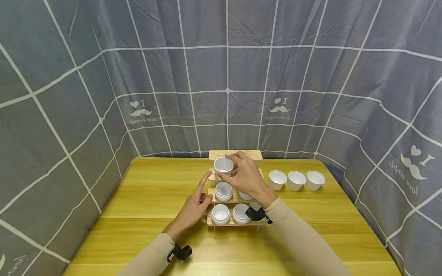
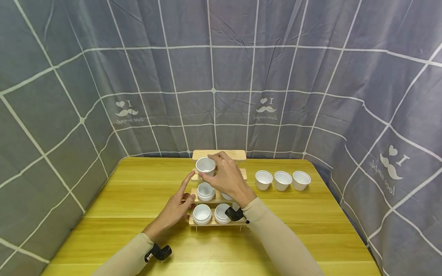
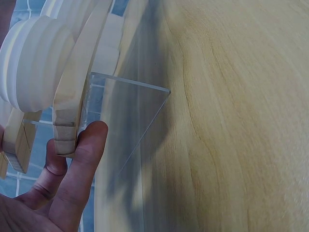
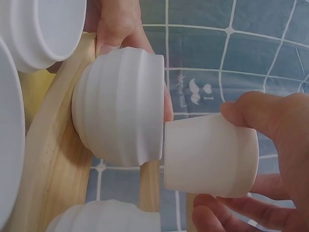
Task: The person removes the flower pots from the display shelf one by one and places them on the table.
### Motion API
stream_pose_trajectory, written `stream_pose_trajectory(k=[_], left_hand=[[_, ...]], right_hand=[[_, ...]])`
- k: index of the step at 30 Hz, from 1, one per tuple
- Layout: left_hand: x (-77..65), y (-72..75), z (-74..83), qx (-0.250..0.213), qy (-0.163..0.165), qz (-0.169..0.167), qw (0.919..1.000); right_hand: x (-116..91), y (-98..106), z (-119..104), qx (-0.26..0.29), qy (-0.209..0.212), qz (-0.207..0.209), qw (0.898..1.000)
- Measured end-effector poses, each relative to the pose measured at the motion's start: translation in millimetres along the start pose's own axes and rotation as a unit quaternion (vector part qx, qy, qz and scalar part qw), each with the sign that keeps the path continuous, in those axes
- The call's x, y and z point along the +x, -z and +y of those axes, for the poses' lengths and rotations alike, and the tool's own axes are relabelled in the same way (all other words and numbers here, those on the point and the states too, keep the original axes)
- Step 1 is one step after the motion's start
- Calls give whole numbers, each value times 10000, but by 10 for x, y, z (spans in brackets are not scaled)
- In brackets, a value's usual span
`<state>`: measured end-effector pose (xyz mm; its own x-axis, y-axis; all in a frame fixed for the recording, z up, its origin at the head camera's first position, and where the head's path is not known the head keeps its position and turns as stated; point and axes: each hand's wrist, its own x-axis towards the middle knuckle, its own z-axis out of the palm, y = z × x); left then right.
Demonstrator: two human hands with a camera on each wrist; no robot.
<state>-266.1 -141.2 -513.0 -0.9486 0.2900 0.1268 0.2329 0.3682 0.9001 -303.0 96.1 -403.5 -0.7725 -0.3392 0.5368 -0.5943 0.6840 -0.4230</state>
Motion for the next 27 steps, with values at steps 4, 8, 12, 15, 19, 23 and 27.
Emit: stream_pose_trajectory(k=[4,8,12,15,19,23,27], left_hand=[[3,1,-10,23,-56,31,10000],[5,7,-16,124,-127,91,9998],[3,1,-25,98,-118,83,9998],[2,-4,-31,65,-125,71,9999],[0,-9,-31,78,-144,80,9998],[-1,-13,-34,20,-115,65,9999],[5,-15,-42,90,-133,92,9998]], right_hand=[[-3,8,-8,-5,1,21,10000],[-11,25,-20,23,-8,53,10000],[-35,46,-35,89,-30,111,9999],[-54,65,-44,109,-23,189,9998],[-74,86,-39,104,-5,265,9996],[-93,106,-25,127,-41,274,9995],[-110,131,-21,117,-65,304,9994]])
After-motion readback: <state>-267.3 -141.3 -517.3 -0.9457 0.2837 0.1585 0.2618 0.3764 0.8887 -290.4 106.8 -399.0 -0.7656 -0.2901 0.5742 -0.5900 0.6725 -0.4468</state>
